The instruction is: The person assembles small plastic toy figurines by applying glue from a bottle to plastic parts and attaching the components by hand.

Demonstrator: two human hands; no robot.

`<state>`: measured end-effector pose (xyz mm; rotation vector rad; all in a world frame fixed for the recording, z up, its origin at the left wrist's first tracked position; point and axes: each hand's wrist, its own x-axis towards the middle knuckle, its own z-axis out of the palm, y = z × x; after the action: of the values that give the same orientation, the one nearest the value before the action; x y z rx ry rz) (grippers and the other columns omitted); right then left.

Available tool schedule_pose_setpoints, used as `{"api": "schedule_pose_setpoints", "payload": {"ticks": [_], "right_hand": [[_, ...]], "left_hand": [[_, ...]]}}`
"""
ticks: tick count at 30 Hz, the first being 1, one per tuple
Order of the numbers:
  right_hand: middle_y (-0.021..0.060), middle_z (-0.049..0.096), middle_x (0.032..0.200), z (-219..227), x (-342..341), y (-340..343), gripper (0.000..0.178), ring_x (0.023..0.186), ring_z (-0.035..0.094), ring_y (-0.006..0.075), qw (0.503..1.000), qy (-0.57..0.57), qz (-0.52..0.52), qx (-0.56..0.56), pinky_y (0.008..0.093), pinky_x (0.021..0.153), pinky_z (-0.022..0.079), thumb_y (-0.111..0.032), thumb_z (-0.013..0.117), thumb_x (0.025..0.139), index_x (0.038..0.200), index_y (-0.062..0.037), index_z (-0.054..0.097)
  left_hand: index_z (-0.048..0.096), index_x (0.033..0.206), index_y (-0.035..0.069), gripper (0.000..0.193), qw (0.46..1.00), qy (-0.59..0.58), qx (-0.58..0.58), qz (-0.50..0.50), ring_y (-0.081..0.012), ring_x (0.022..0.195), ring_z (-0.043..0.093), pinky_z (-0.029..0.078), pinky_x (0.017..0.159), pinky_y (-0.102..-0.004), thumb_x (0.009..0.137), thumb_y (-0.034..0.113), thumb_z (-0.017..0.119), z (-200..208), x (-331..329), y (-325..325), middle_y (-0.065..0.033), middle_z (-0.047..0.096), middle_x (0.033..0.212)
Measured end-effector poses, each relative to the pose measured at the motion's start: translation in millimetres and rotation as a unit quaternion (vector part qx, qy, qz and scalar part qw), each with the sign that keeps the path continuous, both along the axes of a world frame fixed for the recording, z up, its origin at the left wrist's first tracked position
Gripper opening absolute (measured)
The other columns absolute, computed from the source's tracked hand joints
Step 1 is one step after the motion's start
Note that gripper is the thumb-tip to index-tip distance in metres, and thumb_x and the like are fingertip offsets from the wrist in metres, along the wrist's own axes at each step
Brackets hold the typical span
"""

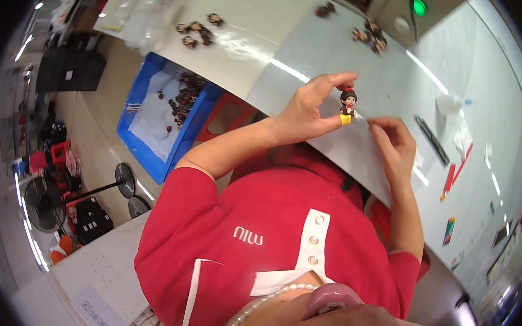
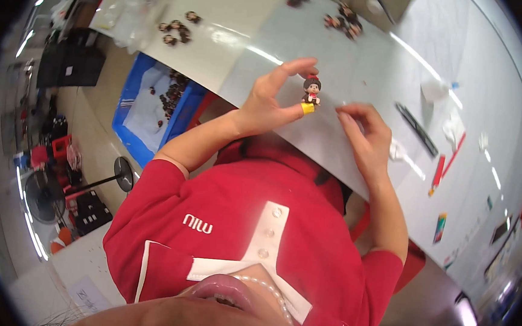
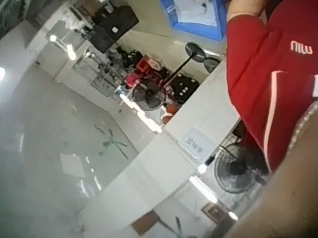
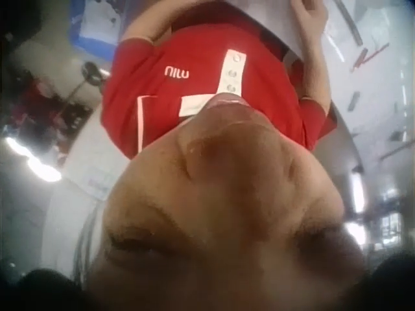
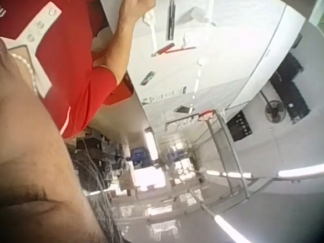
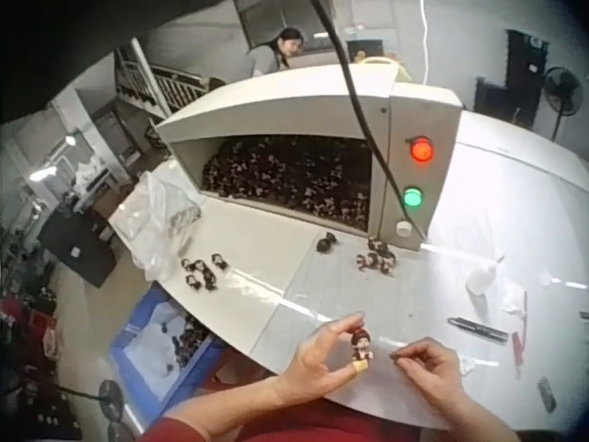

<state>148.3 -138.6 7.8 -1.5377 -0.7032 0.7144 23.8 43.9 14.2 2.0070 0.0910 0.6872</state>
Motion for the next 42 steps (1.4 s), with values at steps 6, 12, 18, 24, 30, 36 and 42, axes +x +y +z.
{"api": "schedule_pose_setpoints", "payload": {"ticks": [6, 12, 18, 24, 30, 36, 42], "right_hand": [[0.0047, 0.066, 0.091, -6.2, -8.9, -1.4, 0.011, 0.086, 0.060, 0.0113, 1.000, 0.010, 0.018, -0.021, 0.0254, 0.081, 0.046, -0.007, 0.061, 0.085, 0.093, 0.0003, 0.064], [0.0050, 0.067, 0.087, -12.7, -5.1, -7.9, 0.017, 0.082, 0.059, 0.0098, 0.999, -0.009, 0.018, 0.025, 0.0235, 0.073, 0.046, -0.013, 0.063, 0.085, 0.095, -0.0003, 0.065], [0.0065, 0.064, 0.094, -8.5, -4.0, -7.0, 0.014, 0.089, 0.059, 0.0117, 0.999, 0.021, 0.040, 0.003, 0.0260, 0.083, 0.046, -0.008, 0.062, 0.087, 0.098, 0.0011, 0.061], [0.0054, 0.067, 0.088, -9.4, -4.6, -3.6, 0.016, 0.083, 0.061, 0.0103, 0.999, -0.001, 0.023, 0.027, 0.0243, 0.074, 0.047, -0.013, 0.063, 0.085, 0.095, -0.0002, 0.064], [0.0066, 0.065, 0.093, -7.5, -3.2, -4.7, 0.014, 0.089, 0.060, 0.0121, 0.999, 0.015, 0.043, 0.018, 0.0255, 0.082, 0.047, -0.007, 0.061, 0.087, 0.097, 0.0015, 0.060], [0.0061, 0.065, 0.093, -10.1, -3.8, -3.7, 0.012, 0.087, 0.060, 0.0110, 0.998, 0.042, 0.039, 0.030, 0.0246, 0.079, 0.047, -0.006, 0.061, 0.087, 0.096, 0.0013, 0.060], [0.0058, 0.066, 0.091, -11.8, -3.9, -0.9, 0.014, 0.083, 0.060, 0.0097, 0.997, 0.055, 0.034, 0.029, 0.0237, 0.076, 0.047, -0.008, 0.062, 0.086, 0.096, 0.0017, 0.061]], "left_hand": [[0.057, 0.112, 0.003, 0.045, 0.961, 0.006, 0.203, 0.187, -0.0304, 0.100, 0.058, 0.045, 0.088, -0.0369, 0.069, 0.003, 0.070, -1.6, -34.5, 46.7, -0.0148, 0.060, 0.108], [0.061, 0.108, 0.010, 0.041, 0.917, 0.073, 0.286, 0.268, -0.0281, 0.106, 0.053, 0.029, 0.101, -0.0531, 0.067, 0.011, 0.068, -12.5, -60.1, 95.7, -0.0086, 0.058, 0.111], [0.061, 0.108, 0.013, 0.041, 0.875, 0.120, 0.366, 0.292, -0.0278, 0.113, 0.049, 0.023, 0.104, -0.0582, 0.067, 0.009, 0.066, -22.8, -73.4, 155.4, -0.0072, 0.057, 0.113], [0.061, 0.106, 0.013, 0.036, 0.844, 0.144, 0.402, 0.324, -0.0308, 0.116, 0.046, 0.021, 0.103, -0.0620, 0.070, 0.010, 0.064, -30.6, -83.9, 183.6, -0.0068, 0.057, 0.113], [0.061, 0.105, 0.012, 0.036, 0.829, 0.149, 0.420, 0.338, -0.0294, 0.113, 0.046, 0.020, 0.102, -0.0635, 0.069, 0.010, 0.065, -24.8, -84.2, 194.2, -0.0069, 0.057, 0.112], [0.061, 0.104, 0.013, 0.036, 0.814, 0.141, 0.439, 0.353, -0.0310, 0.116, 0.044, 0.021, 0.101, -0.0630, 0.069, 0.009, 0.065, -25.3, -89.4, 204.1, -0.0094, 0.054, 0.116], [0.059, 0.102, 0.015, 0.035, 0.811, 0.149, 0.431, 0.367, -0.0354, 0.120, 0.041, 0.021, 0.101, -0.0630, 0.067, 0.010, 0.065, -21.4, -93.0, 209.5, -0.0139, 0.050, 0.123]]}}
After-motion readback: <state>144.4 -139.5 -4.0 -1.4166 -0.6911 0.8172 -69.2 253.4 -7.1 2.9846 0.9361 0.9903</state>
